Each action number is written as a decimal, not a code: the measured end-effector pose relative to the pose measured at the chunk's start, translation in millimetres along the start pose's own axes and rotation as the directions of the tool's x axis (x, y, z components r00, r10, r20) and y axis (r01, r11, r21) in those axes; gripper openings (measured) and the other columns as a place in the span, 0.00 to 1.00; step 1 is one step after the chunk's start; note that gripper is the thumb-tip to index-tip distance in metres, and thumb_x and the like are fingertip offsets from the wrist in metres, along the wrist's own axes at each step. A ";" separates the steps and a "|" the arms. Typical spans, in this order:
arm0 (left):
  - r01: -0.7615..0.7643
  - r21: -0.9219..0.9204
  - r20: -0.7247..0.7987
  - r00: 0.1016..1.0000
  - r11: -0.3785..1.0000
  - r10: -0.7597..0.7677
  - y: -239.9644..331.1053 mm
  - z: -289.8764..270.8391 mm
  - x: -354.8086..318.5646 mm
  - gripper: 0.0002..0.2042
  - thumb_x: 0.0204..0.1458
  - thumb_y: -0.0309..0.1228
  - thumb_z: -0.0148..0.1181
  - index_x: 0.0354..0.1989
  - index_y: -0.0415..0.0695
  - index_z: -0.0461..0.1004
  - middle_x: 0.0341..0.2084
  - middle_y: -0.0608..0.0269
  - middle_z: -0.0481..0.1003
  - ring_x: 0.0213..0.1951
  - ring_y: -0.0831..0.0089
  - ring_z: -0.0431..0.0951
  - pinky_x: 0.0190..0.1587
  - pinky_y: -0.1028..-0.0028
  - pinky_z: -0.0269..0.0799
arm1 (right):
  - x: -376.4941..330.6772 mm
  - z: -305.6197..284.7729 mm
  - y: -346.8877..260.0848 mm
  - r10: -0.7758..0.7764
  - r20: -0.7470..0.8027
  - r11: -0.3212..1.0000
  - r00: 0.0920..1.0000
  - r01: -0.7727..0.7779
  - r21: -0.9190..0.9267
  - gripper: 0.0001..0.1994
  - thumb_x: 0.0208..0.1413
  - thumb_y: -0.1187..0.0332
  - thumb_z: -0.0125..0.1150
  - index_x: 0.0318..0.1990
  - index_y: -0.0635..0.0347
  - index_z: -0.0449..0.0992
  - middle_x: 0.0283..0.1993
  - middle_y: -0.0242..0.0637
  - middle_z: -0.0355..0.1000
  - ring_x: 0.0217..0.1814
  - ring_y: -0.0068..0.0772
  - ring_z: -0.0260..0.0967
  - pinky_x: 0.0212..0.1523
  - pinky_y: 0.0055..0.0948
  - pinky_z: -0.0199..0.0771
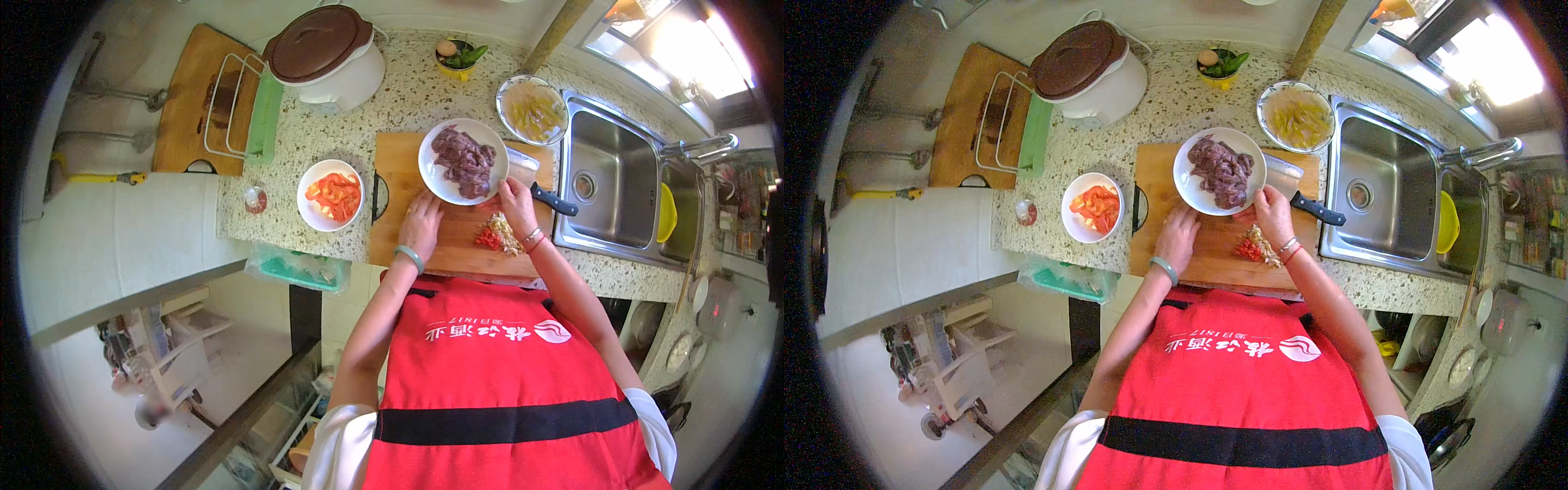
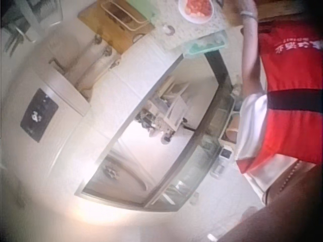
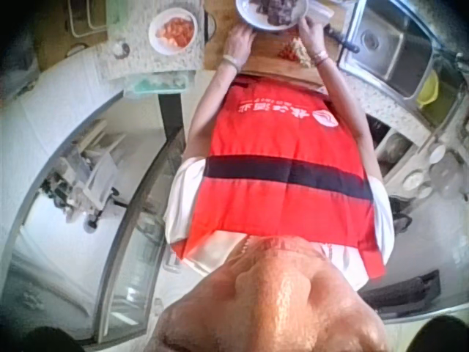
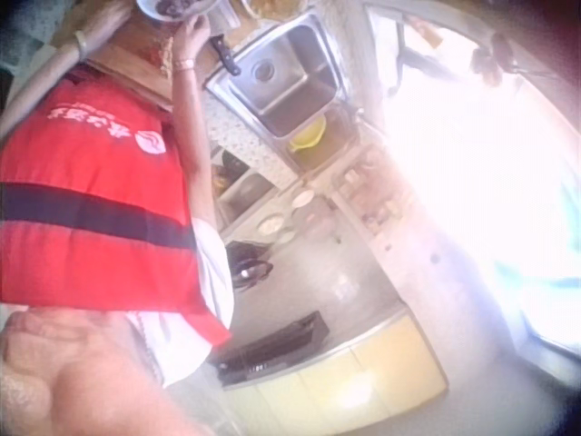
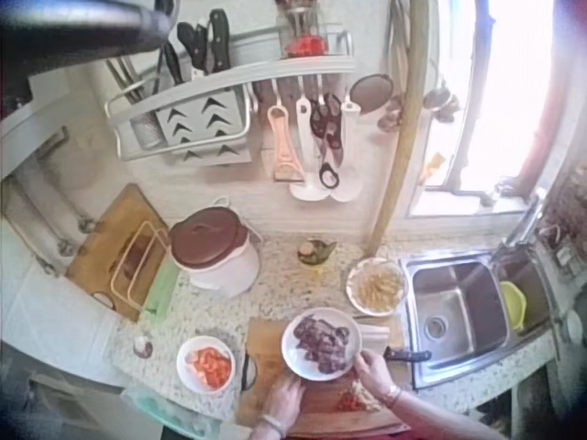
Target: The person puts on a red apron, turns on the stove, and retrieves a plate. They transfer sliced meat from a yellow colander to the plate, then add soy sauce and a powdered seasoning from a packet. Finally, they mix the meat with the seasonings using chopsticks.
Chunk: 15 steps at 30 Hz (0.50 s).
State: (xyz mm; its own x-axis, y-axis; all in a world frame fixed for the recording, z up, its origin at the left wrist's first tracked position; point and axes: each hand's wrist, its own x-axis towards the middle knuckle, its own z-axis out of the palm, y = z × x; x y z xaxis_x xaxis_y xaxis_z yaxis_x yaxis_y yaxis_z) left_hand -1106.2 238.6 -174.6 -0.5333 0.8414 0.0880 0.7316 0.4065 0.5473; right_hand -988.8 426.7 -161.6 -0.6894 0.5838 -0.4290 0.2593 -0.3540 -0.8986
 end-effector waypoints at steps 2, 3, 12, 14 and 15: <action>-0.072 -0.068 0.016 0.997 0.995 0.073 -0.8 -5.5 -7.0 0.16 0.53 0.25 0.52 0.50 0.34 0.69 0.51 0.48 0.68 0.55 0.52 0.65 0.58 0.61 0.62 | 23.3 1.4 34.5 -0.057 -0.011 0.987 0.998 0.055 -0.151 0.14 0.65 0.65 0.41 0.43 0.69 0.68 0.35 0.43 0.74 0.30 0.36 0.77 0.28 0.27 0.80; -0.095 -0.102 0.016 0.995 0.990 0.097 -3.1 -7.0 -12.1 0.15 0.54 0.25 0.52 0.50 0.34 0.69 0.51 0.47 0.68 0.54 0.51 0.66 0.57 0.61 0.63 | 28.1 10.2 29.7 -0.121 0.007 0.935 0.993 0.116 -0.334 0.14 0.65 0.65 0.41 0.43 0.69 0.67 0.34 0.44 0.74 0.30 0.36 0.77 0.27 0.26 0.80; -0.211 -0.104 -0.094 0.975 0.972 0.201 -9.9 -29.5 -23.3 0.19 0.49 0.19 0.49 0.51 0.42 0.71 0.47 0.58 0.73 0.49 0.61 0.73 0.55 0.64 0.67 | 45.7 30.8 69.3 -0.151 0.004 0.928 0.989 0.143 -0.343 0.15 0.65 0.65 0.41 0.45 0.70 0.68 0.31 0.45 0.75 0.28 0.34 0.77 0.26 0.26 0.79; -0.206 -0.126 -0.114 0.975 0.970 0.192 -14.5 -26.1 -23.8 0.19 0.48 0.19 0.50 0.50 0.44 0.72 0.45 0.60 0.75 0.47 0.62 0.75 0.54 0.65 0.68 | 45.1 33.4 66.7 -0.119 -0.011 0.940 0.993 0.109 -0.323 0.15 0.65 0.64 0.42 0.44 0.70 0.68 0.30 0.45 0.75 0.27 0.35 0.77 0.26 0.26 0.79; -0.204 -0.126 -0.120 0.975 0.971 0.189 -15.7 -24.9 -22.6 0.18 0.49 0.19 0.50 0.49 0.44 0.72 0.44 0.61 0.75 0.46 0.63 0.75 0.53 0.65 0.69 | 45.6 33.9 62.2 -0.105 -0.019 0.935 0.994 0.092 -0.343 0.15 0.65 0.64 0.44 0.43 0.70 0.68 0.29 0.45 0.75 0.27 0.35 0.77 0.25 0.26 0.79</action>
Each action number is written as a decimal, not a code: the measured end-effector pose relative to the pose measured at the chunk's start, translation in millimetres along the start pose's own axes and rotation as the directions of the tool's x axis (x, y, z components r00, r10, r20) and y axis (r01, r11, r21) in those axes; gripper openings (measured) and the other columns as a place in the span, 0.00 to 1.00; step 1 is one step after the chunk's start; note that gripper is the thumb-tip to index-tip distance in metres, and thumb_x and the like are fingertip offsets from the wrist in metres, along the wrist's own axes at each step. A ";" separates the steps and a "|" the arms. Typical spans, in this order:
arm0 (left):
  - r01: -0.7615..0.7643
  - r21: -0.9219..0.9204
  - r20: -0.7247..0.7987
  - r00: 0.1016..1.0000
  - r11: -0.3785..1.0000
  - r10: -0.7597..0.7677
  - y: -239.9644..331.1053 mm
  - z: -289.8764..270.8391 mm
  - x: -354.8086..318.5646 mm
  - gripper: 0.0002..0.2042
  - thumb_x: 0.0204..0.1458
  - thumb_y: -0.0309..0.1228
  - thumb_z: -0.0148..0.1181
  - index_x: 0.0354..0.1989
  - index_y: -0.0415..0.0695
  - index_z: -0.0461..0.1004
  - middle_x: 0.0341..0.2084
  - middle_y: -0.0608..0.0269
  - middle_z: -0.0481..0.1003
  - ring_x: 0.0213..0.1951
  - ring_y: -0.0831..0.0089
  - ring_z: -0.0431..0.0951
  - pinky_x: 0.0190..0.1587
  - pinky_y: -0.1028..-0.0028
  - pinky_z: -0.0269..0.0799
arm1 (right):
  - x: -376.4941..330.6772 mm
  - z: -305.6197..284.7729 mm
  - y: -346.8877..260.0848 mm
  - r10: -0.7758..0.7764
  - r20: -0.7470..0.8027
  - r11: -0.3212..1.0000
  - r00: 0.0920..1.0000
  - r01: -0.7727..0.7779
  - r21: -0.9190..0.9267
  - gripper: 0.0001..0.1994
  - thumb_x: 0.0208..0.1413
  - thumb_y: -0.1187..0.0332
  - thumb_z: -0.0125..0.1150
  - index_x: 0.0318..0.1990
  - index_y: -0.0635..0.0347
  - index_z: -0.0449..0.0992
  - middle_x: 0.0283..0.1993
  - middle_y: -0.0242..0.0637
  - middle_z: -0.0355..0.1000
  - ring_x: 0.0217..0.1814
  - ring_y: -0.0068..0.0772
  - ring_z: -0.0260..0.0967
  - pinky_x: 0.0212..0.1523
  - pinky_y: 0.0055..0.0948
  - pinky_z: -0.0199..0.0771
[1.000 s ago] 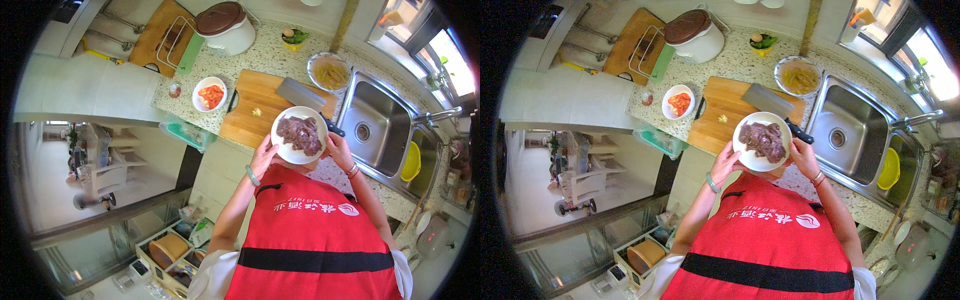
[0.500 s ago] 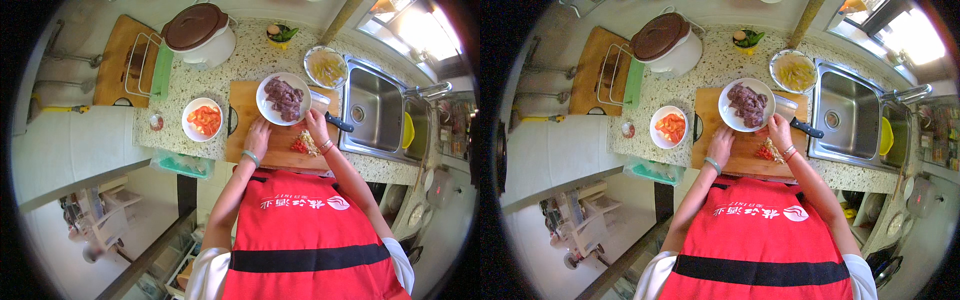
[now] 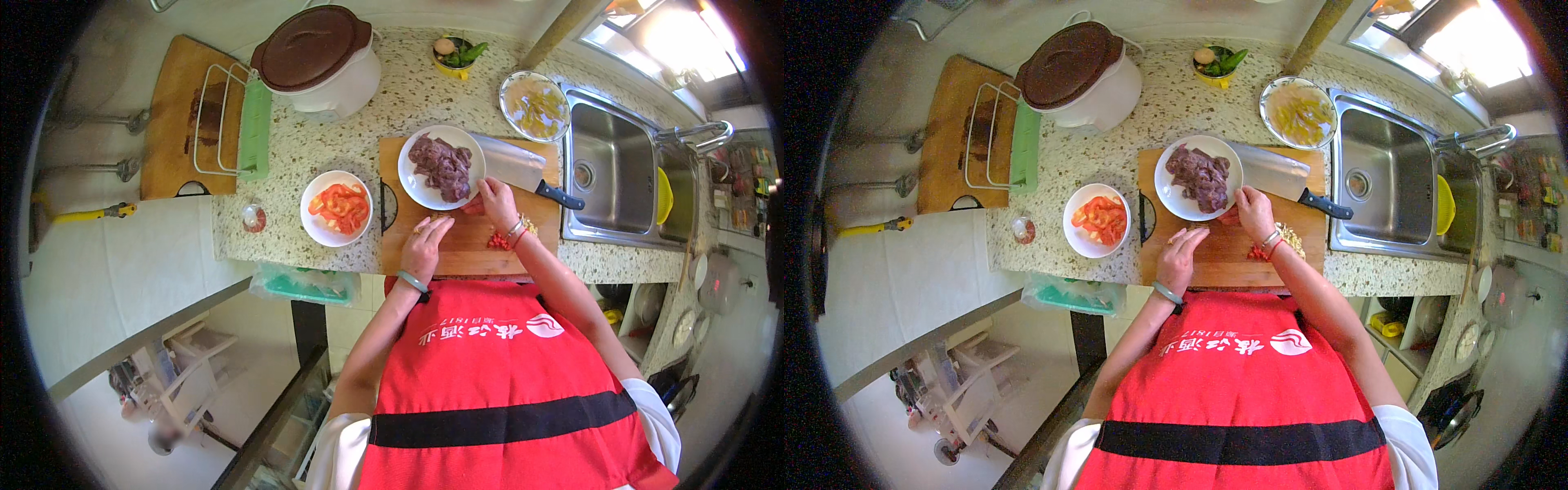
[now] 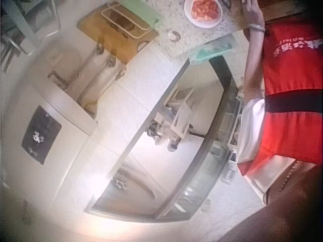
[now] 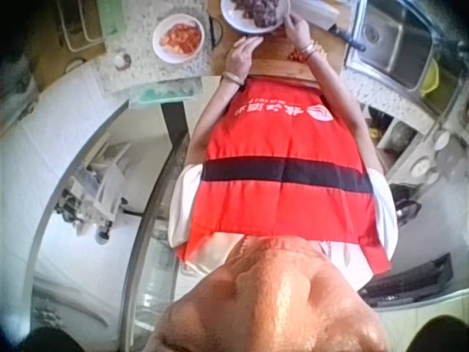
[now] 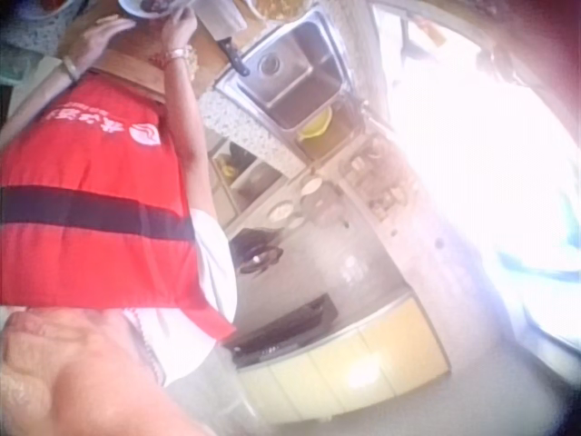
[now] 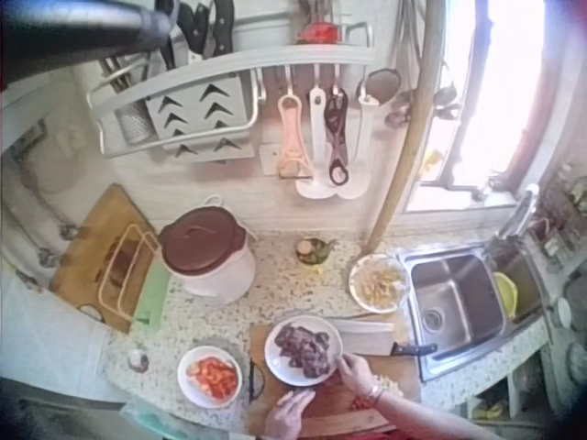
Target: The person puts on a red apron, turns on the stove, and retrieves a plate. They transfer sliced meat from a yellow colander to the plate, then add soy sauce and a powdered seasoning from a packet. Finally, they mix the meat with the seasonings using chopsticks.
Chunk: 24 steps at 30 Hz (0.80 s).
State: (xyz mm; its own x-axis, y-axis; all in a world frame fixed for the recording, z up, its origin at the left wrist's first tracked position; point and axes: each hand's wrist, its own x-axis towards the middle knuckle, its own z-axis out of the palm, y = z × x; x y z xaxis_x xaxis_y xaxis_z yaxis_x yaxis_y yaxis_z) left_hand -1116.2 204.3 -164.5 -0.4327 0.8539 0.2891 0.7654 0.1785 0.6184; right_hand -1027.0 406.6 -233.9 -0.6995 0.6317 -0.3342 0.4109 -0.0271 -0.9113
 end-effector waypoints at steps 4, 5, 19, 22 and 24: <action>0.031 -0.056 -0.026 0.999 0.998 -0.032 -1.2 7.2 0.7 0.15 0.47 0.20 0.54 0.45 0.46 0.75 0.39 0.62 0.76 0.43 0.64 0.76 0.49 0.67 0.70 | -18.5 -4.0 -63.4 0.322 -0.002 0.883 0.947 -0.300 0.362 0.16 0.61 0.62 0.53 0.36 0.70 0.72 0.27 0.45 0.75 0.23 0.35 0.75 0.21 0.30 0.75; 0.038 -0.051 -0.021 0.999 0.998 -0.039 2.9 5.9 4.3 0.15 0.47 0.20 0.55 0.44 0.46 0.75 0.37 0.62 0.76 0.42 0.64 0.75 0.47 0.67 0.70 | -20.6 -8.2 -64.7 0.320 0.005 0.888 0.947 -0.302 0.346 0.16 0.61 0.61 0.53 0.36 0.70 0.72 0.27 0.45 0.75 0.22 0.35 0.75 0.20 0.29 0.75; 0.204 -0.197 -0.045 0.975 0.959 -0.217 36.4 8.8 20.4 0.08 0.49 0.26 0.62 0.38 0.46 0.78 0.26 0.63 0.74 0.35 0.66 0.73 0.38 0.69 0.68 | -74.4 -66.1 -69.6 0.254 0.013 0.886 0.967 -0.238 0.399 0.10 0.59 0.64 0.55 0.37 0.63 0.72 0.26 0.36 0.74 0.21 0.26 0.73 0.17 0.23 0.71; 0.163 -0.065 -0.099 0.981 0.985 -0.168 62.5 7.0 35.7 0.06 0.50 0.28 0.61 0.37 0.47 0.78 0.24 0.64 0.73 0.33 0.65 0.71 0.38 0.68 0.66 | -93.9 -85.2 -73.7 0.275 -0.001 0.853 0.962 -0.243 0.461 0.10 0.60 0.63 0.54 0.39 0.62 0.72 0.28 0.36 0.75 0.22 0.24 0.72 0.18 0.21 0.71; 0.110 -0.033 -0.141 0.984 0.993 -0.113 66.1 14.9 40.8 0.06 0.51 0.27 0.61 0.37 0.46 0.78 0.24 0.64 0.72 0.32 0.66 0.71 0.39 0.68 0.67 | -107.2 -94.8 -73.9 0.274 -0.035 0.819 0.961 -0.214 0.533 0.10 0.60 0.63 0.54 0.39 0.62 0.72 0.29 0.35 0.75 0.23 0.22 0.73 0.18 0.20 0.71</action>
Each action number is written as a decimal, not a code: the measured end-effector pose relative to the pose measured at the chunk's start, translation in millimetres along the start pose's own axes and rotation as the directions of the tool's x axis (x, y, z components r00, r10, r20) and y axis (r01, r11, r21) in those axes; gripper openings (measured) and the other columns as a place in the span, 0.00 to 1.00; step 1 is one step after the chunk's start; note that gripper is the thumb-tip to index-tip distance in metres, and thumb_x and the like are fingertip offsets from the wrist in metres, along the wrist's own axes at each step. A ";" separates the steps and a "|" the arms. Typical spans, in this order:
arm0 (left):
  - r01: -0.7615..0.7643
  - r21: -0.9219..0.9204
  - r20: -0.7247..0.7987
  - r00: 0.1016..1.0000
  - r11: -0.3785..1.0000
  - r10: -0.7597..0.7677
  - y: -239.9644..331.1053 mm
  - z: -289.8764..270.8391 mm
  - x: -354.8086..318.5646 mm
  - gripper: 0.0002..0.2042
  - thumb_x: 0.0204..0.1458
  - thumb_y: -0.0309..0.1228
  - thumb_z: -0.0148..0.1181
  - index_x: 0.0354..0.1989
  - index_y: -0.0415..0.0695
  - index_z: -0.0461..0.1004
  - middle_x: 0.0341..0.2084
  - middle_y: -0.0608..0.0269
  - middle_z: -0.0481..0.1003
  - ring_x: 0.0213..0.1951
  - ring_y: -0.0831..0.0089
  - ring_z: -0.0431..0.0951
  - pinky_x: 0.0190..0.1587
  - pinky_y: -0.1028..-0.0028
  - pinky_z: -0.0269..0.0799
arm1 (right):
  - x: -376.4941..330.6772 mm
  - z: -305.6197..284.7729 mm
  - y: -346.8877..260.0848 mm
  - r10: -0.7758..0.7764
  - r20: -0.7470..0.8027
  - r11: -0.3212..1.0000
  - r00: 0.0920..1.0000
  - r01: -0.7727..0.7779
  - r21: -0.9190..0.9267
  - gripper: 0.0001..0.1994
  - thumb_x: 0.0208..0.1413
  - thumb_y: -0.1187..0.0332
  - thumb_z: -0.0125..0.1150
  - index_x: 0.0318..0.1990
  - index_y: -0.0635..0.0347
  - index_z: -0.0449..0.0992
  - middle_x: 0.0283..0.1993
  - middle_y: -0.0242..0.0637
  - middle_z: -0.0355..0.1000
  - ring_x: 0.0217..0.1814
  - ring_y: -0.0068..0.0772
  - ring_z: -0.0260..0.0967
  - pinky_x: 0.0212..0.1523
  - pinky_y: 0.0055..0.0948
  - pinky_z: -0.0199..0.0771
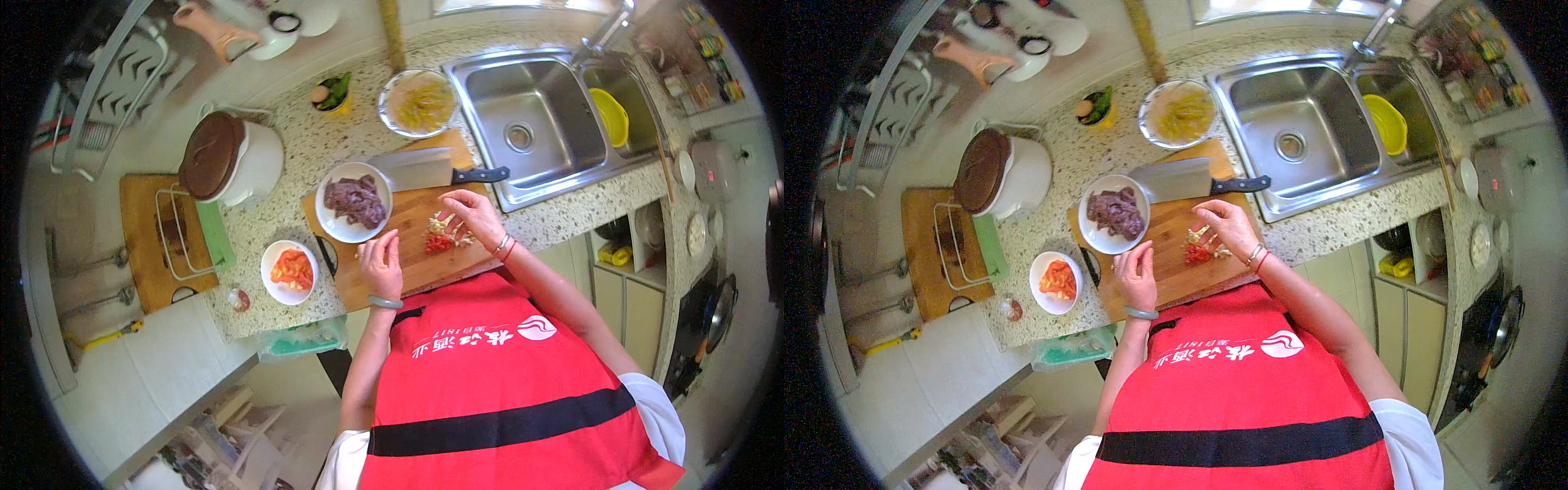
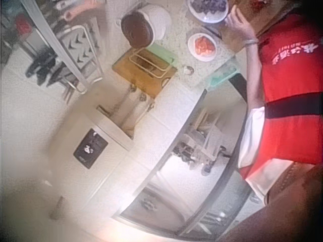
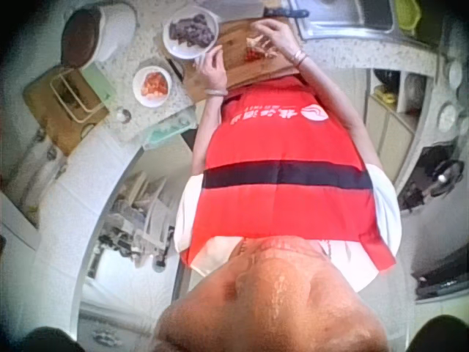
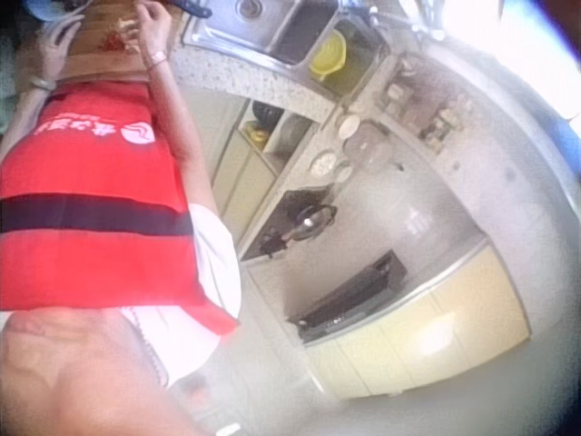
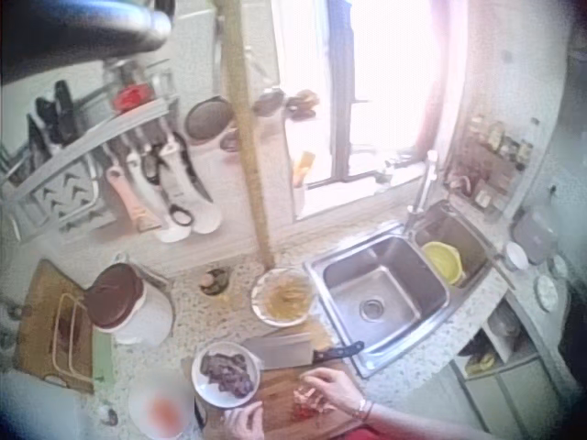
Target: The person puts on a red apron, turns on the stove, and retrieves a plate. They transfer sliced meat from a yellow colander to the plate, then add soy sauce and a powdered seasoning from a packet. Finally, they mix the meat with the seasonings using chopsticks.
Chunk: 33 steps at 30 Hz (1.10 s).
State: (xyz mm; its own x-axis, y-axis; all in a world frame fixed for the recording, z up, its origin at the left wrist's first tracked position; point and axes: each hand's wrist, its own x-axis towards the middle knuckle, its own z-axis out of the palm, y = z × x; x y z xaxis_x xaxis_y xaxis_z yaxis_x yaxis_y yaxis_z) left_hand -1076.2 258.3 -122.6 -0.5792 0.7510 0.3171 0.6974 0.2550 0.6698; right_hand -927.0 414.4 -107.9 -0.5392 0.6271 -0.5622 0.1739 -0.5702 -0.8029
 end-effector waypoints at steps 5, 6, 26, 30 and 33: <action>0.147 -0.242 0.095 0.987 0.959 -0.128 18.8 24.1 -0.2 0.07 0.54 0.24 0.57 0.39 0.44 0.78 0.28 0.65 0.74 0.33 0.77 0.73 0.33 0.78 0.68 | -18.2 -47.8 16.8 -0.024 -0.043 1.000 0.999 0.024 0.012 0.11 0.60 0.62 0.54 0.41 0.59 0.75 0.29 0.32 0.75 0.23 0.20 0.71 0.18 0.18 0.70; 0.210 -0.276 0.134 0.975 0.938 -0.178 23.7 31.4 0.5 0.07 0.54 0.25 0.57 0.40 0.44 0.77 0.29 0.63 0.74 0.33 0.73 0.73 0.35 0.75 0.68 | -22.6 -55.3 15.4 -0.028 -0.060 0.999 0.998 0.029 0.022 0.11 0.60 0.62 0.54 0.41 0.59 0.75 0.30 0.32 0.75 0.23 0.19 0.71 0.19 0.17 0.70; 0.046 -0.703 0.470 0.779 0.709 0.416 308.5 237.6 64.7 0.12 0.53 0.26 0.58 0.47 0.40 0.75 0.51 0.57 0.73 0.52 0.67 0.72 0.53 0.70 0.67 | -100.9 -331.3 -93.0 -0.386 -0.493 0.868 0.779 0.488 0.092 0.14 0.62 0.61 0.51 0.44 0.63 0.75 0.30 0.34 0.76 0.23 0.17 0.70 0.20 0.16 0.68; -0.037 -0.736 0.377 0.807 0.676 0.454 420.0 307.8 67.3 0.20 0.55 0.24 0.54 0.58 0.41 0.66 0.59 0.56 0.66 0.56 0.68 0.69 0.57 0.71 0.63 | -115.8 -447.9 -146.7 -0.441 -0.602 0.835 0.666 0.550 -0.003 0.15 0.63 0.62 0.50 0.45 0.65 0.74 0.31 0.35 0.76 0.22 0.17 0.69 0.20 0.17 0.69; 0.184 -0.797 0.499 0.736 0.575 0.457 501.6 369.0 71.2 0.24 0.58 0.25 0.51 0.64 0.41 0.58 0.61 0.58 0.63 0.57 0.73 0.66 0.56 0.74 0.63 | -134.0 -534.9 -206.0 -0.500 -0.643 0.797 0.580 0.598 -0.080 0.13 0.62 0.63 0.51 0.45 0.64 0.75 0.32 0.36 0.76 0.23 0.18 0.69 0.21 0.17 0.69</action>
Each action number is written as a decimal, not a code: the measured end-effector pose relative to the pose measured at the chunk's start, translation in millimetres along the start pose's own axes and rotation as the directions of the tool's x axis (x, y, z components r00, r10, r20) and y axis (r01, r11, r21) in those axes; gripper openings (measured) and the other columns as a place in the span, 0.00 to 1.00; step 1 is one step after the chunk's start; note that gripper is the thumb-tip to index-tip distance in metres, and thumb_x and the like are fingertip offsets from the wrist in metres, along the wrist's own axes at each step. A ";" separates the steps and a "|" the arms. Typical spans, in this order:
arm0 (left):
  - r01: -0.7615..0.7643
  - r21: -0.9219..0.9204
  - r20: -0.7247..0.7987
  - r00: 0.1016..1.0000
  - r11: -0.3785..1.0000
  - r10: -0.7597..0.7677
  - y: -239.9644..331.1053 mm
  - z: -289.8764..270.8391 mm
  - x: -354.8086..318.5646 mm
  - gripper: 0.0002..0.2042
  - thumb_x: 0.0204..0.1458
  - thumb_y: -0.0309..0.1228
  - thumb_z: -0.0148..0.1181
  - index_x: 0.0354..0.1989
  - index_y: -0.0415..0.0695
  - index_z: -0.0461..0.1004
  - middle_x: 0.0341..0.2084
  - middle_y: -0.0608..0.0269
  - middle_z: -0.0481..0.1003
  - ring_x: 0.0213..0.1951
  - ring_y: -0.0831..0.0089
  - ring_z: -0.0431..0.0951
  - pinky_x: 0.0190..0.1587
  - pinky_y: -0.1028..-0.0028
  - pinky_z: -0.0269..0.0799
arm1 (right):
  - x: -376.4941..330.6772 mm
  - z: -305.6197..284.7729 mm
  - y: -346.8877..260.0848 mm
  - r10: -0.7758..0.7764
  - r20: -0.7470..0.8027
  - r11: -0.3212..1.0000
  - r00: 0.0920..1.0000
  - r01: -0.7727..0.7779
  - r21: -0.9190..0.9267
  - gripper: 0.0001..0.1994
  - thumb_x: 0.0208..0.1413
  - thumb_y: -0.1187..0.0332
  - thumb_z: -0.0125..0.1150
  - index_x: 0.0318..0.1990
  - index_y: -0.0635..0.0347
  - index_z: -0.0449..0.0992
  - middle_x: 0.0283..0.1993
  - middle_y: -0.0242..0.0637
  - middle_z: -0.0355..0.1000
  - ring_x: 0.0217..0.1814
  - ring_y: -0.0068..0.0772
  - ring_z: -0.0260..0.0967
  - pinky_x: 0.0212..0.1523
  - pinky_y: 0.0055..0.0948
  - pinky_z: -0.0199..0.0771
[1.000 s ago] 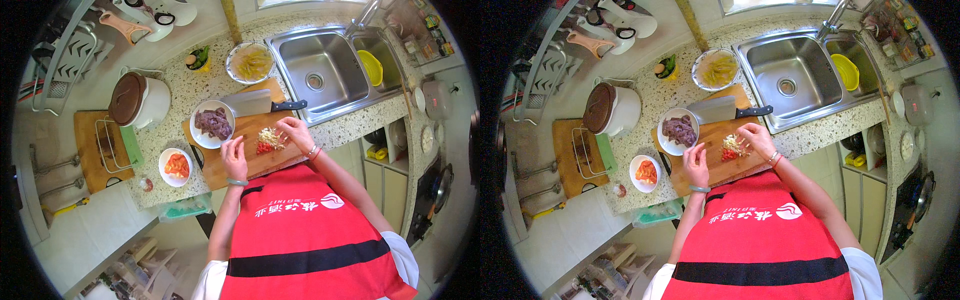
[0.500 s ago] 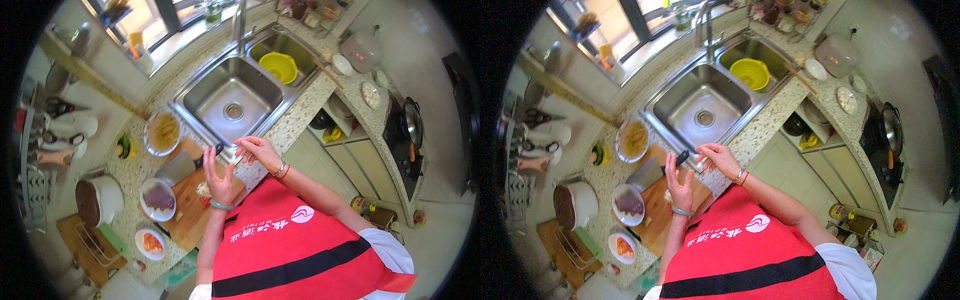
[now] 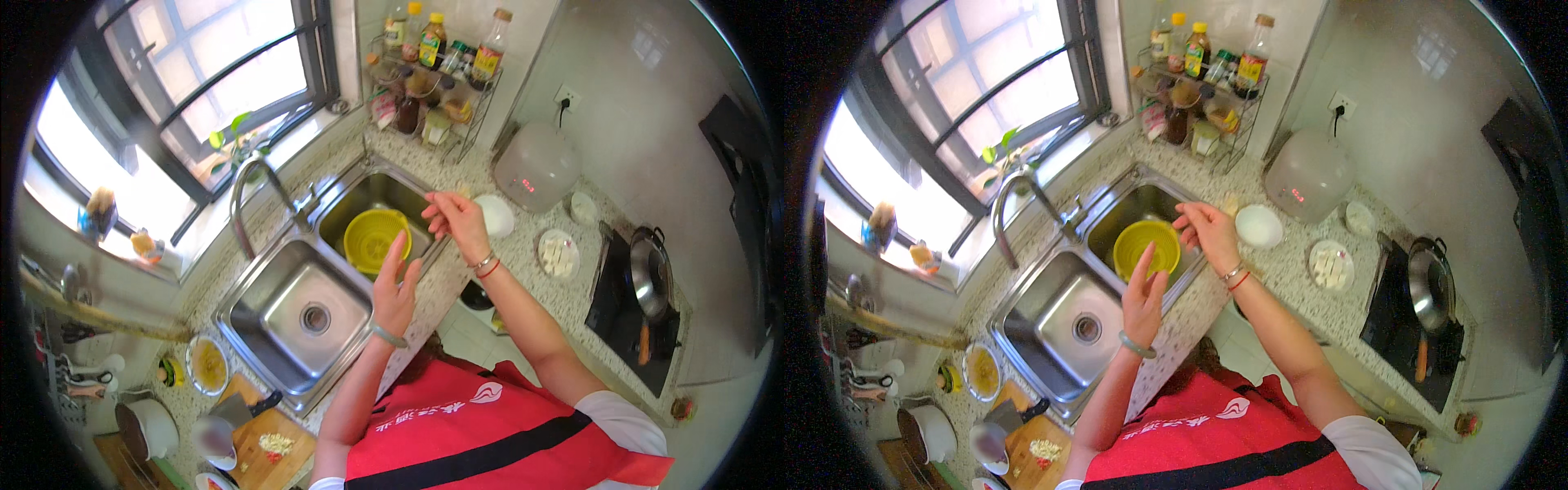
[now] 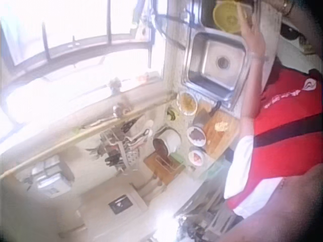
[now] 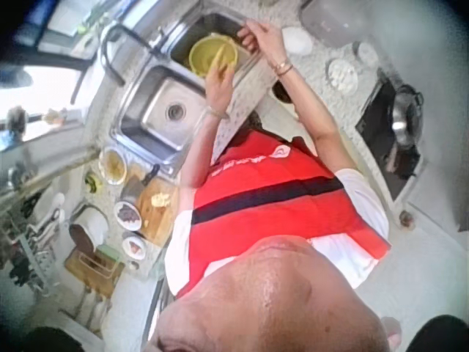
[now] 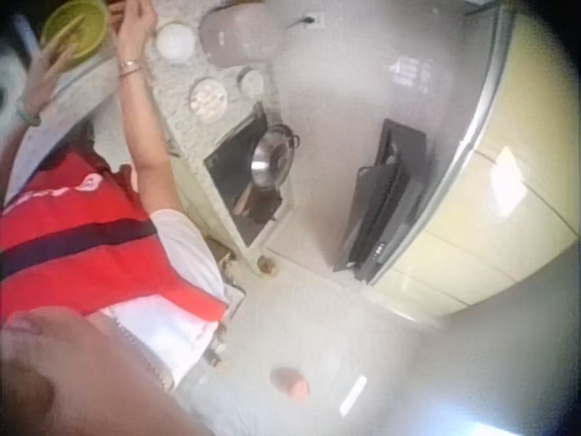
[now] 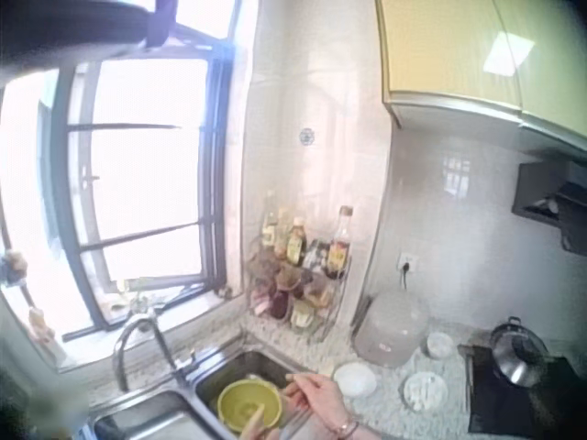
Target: The person puts on a red apron, turns on the stove, and retrieves a plate. They transfer sliced meat from a yellow colander to the plate, then add soy sauce and a powdered seasoning from a packet. Finally, they mix the meat with the seasonings using chopsticks.
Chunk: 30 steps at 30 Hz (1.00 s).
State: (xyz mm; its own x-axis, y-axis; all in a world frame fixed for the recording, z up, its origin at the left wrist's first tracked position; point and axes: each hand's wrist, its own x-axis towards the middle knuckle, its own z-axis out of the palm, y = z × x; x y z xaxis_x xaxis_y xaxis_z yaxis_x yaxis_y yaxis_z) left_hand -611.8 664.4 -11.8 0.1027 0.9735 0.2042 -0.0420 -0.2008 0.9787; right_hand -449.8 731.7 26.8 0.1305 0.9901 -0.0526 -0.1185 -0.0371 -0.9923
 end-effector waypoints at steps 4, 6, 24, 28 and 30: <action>-0.045 -0.076 0.069 0.996 0.996 0.050 36.1 80.0 91.9 0.25 0.60 0.28 0.50 0.66 0.42 0.54 0.63 0.60 0.59 0.59 0.75 0.63 0.60 0.73 0.58 | 97.5 -66.8 -63.4 -0.227 -0.125 0.973 0.966 0.220 -0.070 0.14 0.60 0.63 0.55 0.45 0.64 0.75 0.33 0.34 0.75 0.26 0.19 0.70 0.21 0.18 0.69; -0.091 -0.045 0.087 0.992 0.995 0.095 39.5 103.1 129.5 0.27 0.60 0.29 0.51 0.67 0.44 0.52 0.65 0.61 0.56 0.63 0.72 0.59 0.62 0.69 0.55 | 147.0 -92.0 -88.5 -0.438 -0.209 0.895 0.874 0.401 -0.197 0.15 0.57 0.63 0.58 0.46 0.64 0.75 0.33 0.33 0.75 0.31 0.22 0.71 0.27 0.21 0.72; -0.061 0.041 -0.070 0.995 0.997 0.064 28.3 130.8 187.8 0.25 0.58 0.30 0.55 0.64 0.46 0.58 0.60 0.59 0.63 0.60 0.66 0.64 0.55 0.69 0.65 | 334.3 -146.0 -141.5 -0.697 -0.217 0.573 0.684 0.348 -0.742 0.39 0.41 0.57 0.71 0.59 0.65 0.61 0.53 0.44 0.69 0.53 0.43 0.69 0.54 0.36 0.67; -0.074 0.027 -0.054 0.996 0.997 0.075 39.0 129.4 183.4 0.24 0.58 0.29 0.54 0.64 0.45 0.59 0.58 0.57 0.65 0.58 0.66 0.66 0.54 0.70 0.66 | 317.4 -140.6 -161.6 -0.795 -0.180 0.526 0.580 0.509 -0.681 0.37 0.42 0.60 0.72 0.58 0.65 0.62 0.52 0.44 0.70 0.53 0.41 0.69 0.53 0.35 0.68; -0.087 -0.010 -0.038 0.996 0.996 0.086 45.6 130.5 181.7 0.25 0.58 0.28 0.54 0.64 0.45 0.58 0.57 0.56 0.66 0.58 0.66 0.67 0.54 0.70 0.66 | 298.5 -135.7 -182.2 -0.861 -0.143 0.445 0.488 0.587 -0.676 0.34 0.43 0.63 0.72 0.57 0.66 0.63 0.51 0.44 0.71 0.51 0.37 0.70 0.52 0.32 0.69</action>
State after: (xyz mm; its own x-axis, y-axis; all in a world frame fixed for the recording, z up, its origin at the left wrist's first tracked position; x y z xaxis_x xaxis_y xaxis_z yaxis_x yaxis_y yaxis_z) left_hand -465.4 817.9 72.6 0.0608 0.9561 0.2868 -0.0607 -0.2832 0.9571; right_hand -255.6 1015.6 176.6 0.3065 0.4961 0.8123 0.6896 0.4725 -0.5488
